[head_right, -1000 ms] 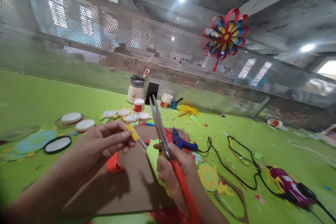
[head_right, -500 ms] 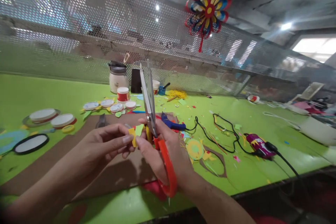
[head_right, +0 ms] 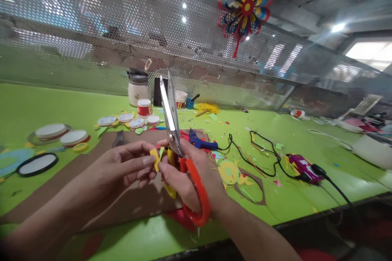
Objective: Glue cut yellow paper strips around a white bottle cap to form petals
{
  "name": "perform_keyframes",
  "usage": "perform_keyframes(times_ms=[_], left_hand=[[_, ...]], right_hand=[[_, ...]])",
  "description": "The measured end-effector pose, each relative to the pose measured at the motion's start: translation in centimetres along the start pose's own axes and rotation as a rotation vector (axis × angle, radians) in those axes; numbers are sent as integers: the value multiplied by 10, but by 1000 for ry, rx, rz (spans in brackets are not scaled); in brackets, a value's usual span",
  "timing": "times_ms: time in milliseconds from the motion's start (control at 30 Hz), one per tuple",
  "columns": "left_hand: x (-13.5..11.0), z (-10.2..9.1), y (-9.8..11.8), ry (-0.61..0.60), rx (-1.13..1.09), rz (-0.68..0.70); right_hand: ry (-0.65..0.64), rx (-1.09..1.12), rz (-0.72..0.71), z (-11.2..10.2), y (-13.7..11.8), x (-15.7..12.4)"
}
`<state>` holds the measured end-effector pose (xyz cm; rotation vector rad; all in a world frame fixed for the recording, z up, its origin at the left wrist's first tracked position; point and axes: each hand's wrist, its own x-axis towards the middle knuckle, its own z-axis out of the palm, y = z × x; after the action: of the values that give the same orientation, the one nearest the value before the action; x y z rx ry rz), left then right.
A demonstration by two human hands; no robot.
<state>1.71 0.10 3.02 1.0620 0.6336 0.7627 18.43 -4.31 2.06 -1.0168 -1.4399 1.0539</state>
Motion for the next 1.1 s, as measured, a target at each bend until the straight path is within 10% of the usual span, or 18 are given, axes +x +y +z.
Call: perform_keyframes(times_ms=[400, 833, 1100], left_hand=[[5, -13, 3, -118, 333, -57], [0, -8, -1, 105, 197, 130], [-17, 1, 29, 210, 244, 310]], right_hand=[[-35, -7, -16, -7, -3, 2], [161, -181, -78, -1, 3, 3], [-69, -482, -180, -16, -16, -9]])
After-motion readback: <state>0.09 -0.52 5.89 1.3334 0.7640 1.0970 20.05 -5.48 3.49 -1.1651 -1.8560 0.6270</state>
